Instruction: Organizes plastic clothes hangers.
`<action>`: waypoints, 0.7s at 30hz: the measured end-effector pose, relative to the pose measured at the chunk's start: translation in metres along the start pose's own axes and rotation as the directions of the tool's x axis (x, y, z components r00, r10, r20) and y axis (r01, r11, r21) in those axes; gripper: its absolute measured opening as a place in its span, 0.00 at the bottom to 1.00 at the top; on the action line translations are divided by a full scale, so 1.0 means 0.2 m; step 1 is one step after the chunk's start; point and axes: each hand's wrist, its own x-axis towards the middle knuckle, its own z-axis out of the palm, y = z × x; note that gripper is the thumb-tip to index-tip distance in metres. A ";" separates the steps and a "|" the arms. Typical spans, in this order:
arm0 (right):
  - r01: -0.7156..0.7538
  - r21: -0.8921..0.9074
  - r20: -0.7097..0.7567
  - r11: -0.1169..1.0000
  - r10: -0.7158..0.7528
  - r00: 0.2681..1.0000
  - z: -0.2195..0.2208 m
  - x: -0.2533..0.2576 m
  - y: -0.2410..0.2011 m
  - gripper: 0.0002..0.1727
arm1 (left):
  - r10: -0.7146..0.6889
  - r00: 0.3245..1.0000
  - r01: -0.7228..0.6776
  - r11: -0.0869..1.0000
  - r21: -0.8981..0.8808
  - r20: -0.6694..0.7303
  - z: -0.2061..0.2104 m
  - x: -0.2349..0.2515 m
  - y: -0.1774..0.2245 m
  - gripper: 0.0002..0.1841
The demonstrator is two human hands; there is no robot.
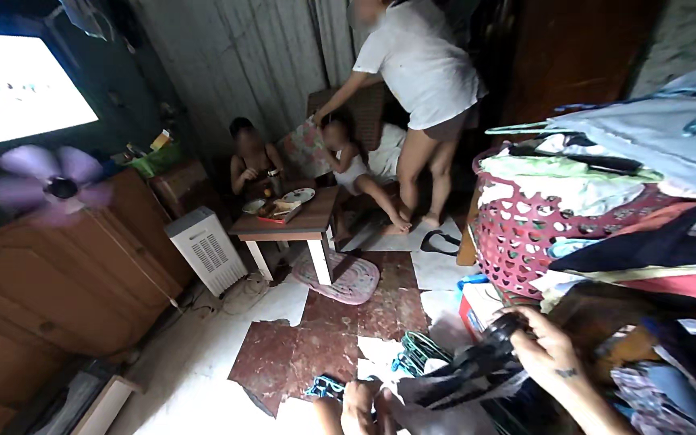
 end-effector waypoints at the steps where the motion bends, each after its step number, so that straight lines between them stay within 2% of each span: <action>1: -0.027 -0.020 0.003 0.999 0.027 1.000 -0.01 0.01 0.05 0.18 | 0.014 1.000 -0.014 1.000 0.012 0.007 -0.01 0.00 0.01 0.06; 4: -0.104 -0.045 0.016 0.994 0.105 0.994 -0.03 0.00 0.11 0.19 | 0.054 0.996 -0.055 0.998 0.012 0.070 0.00 0.00 0.04 0.05; 6: -0.081 -0.036 0.021 0.996 0.082 0.996 0.00 -0.01 0.06 0.19 | 0.054 0.970 -0.050 0.998 -0.022 0.235 0.02 0.02 0.04 0.06; 8: 0.066 0.001 0.069 0.998 -0.066 0.995 0.07 -0.05 -0.05 0.16 | 0.132 0.889 -0.114 0.991 -0.068 0.439 0.03 0.05 0.01 0.08; 10: 0.228 0.043 0.124 0.973 -0.231 0.965 0.14 -0.10 -0.18 0.14 | 0.264 0.771 -0.182 0.963 -0.197 0.579 0.06 0.09 0.01 0.11; 11: 0.276 0.062 0.135 0.959 -0.282 0.950 0.16 -0.11 -0.22 0.14 | 0.325 0.725 -0.179 0.940 -0.290 0.607 0.07 0.11 0.01 0.12; 13: 0.323 0.093 0.119 0.942 -0.332 0.936 0.17 -0.10 -0.27 0.15 | 0.396 0.686 -0.142 0.896 -0.422 0.611 0.09 0.12 0.02 0.17; 15: 0.356 0.030 0.102 0.934 -0.357 0.929 0.13 -0.07 -0.27 0.17 | 0.402 0.704 -0.099 0.872 -0.479 0.585 0.08 0.12 0.03 0.21; 19: 0.371 -0.136 0.163 0.918 -0.349 0.923 0.05 -0.03 -0.22 0.16 | 0.304 0.823 -0.051 0.881 -0.471 0.479 0.04 0.11 0.07 0.23; 21: 0.328 -0.106 0.210 0.939 -0.301 0.930 0.02 -0.03 -0.21 0.16 | 0.273 0.809 0.013 0.877 -0.480 0.521 0.03 0.14 0.09 0.23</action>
